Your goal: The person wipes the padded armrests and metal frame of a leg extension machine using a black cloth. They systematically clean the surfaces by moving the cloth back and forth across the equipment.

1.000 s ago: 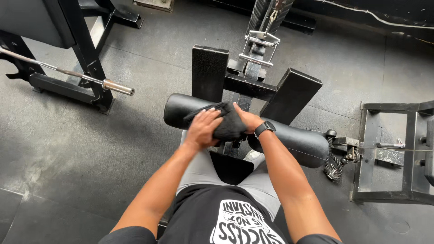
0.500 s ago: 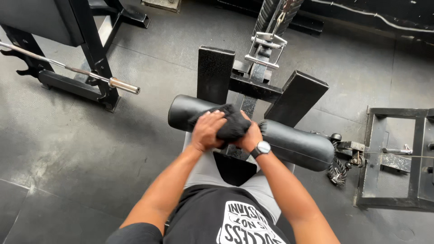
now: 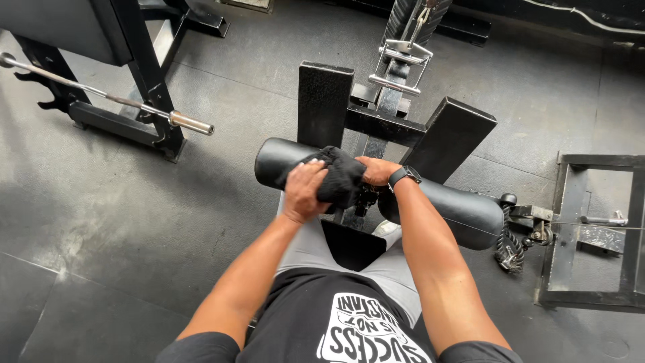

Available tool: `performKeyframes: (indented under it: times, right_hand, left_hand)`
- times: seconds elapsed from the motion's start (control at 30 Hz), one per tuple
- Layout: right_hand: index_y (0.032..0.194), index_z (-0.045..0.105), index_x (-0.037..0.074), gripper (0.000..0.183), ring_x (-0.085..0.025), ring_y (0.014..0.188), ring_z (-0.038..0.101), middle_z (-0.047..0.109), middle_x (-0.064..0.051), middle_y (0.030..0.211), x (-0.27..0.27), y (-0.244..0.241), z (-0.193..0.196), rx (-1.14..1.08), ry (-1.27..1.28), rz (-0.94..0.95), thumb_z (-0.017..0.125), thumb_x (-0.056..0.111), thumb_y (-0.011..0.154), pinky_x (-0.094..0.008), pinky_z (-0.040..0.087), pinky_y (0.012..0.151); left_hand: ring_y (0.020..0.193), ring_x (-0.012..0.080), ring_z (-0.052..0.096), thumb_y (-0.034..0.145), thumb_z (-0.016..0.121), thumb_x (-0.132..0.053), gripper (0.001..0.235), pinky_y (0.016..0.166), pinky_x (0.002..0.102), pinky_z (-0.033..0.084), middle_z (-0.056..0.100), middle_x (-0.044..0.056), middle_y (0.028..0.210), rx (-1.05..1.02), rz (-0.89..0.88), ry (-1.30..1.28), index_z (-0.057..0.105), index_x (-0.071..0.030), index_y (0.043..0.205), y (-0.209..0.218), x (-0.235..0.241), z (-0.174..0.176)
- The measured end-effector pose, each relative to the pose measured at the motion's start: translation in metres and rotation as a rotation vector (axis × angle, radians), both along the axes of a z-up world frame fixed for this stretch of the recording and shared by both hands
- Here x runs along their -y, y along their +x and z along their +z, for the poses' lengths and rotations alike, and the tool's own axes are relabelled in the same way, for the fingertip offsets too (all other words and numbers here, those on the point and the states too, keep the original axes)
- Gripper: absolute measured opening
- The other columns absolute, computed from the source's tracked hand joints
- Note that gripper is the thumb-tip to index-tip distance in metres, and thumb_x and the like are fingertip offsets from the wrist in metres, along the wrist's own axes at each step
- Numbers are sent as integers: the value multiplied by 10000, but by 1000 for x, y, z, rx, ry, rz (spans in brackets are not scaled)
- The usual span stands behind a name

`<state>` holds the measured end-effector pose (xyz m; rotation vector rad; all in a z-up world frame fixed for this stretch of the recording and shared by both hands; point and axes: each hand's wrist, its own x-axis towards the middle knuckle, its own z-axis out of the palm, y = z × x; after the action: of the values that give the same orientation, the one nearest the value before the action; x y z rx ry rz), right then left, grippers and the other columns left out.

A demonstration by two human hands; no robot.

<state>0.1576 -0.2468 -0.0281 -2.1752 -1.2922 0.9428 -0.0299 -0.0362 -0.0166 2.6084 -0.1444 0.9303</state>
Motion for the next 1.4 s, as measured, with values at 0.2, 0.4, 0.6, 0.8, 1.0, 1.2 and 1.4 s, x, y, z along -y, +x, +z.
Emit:
performKeyframes:
  times: [0.2,0.4,0.6,0.8,1.0,1.2,1.4]
  right_hand:
    - [1870,426,178,1225,-439,1697,528,590,-252,1806,-3,-6,31,-227,-401,-344,566,1022,993,-554,418,1444]
    - [1828,430,171,1114,-470,1628,597,660,-303,1704,-6,-17,15,-142,-325,-312,461,949,1032,-584,459,1408]
    - [1716,583,98,1058,-485,1571,652,726,-301,1628,-3,-26,21,-126,-304,-426,202,917,1166,-606,488,1364]
    - [1697,569,293,784,-481,1529,677,742,-253,1588,-6,-53,17,-70,-130,-580,362,862,1199,-611,543,1293]
    - [1672,639,340,542,-501,1516,665,743,-222,1597,-11,-42,16,-83,35,-548,400,637,1287,-631,519,1324]
    - [1626,676,323,546,-516,1514,665,779,-239,1554,-10,-36,27,-147,-3,-566,462,667,1260,-638,499,1340]
    - [1550,748,209,614,-549,1503,661,776,-299,1528,-14,-25,29,-152,6,-565,456,670,1271,-647,501,1329]
  left_hand:
    - [1413,282,739,655,976,-544,867,1268,464,539,782,39,1498,-96,241,38,756,-211,1424,9,-103,8]
    - [1271,342,721,647,902,-459,672,1166,542,510,741,60,1343,47,227,10,769,-234,1266,-7,19,-4]
    - [1500,326,707,446,989,-505,1016,1337,557,493,769,55,1594,-38,-74,119,793,-259,1412,5,-53,3]
    - [1264,339,724,749,859,-574,684,1144,507,547,737,62,1395,-3,296,64,763,-217,1326,-11,-59,-12]
    - [1565,353,648,565,897,-439,893,1373,600,433,703,80,1665,64,-93,-10,729,-259,1424,-23,30,-25]
    - [1469,302,665,532,968,-531,929,1314,523,485,710,32,1582,8,254,109,717,-284,1392,-1,-80,-11]
    - [1329,385,602,626,859,-491,763,1187,598,435,632,96,1442,53,127,-17,693,-244,1328,-23,11,-21]
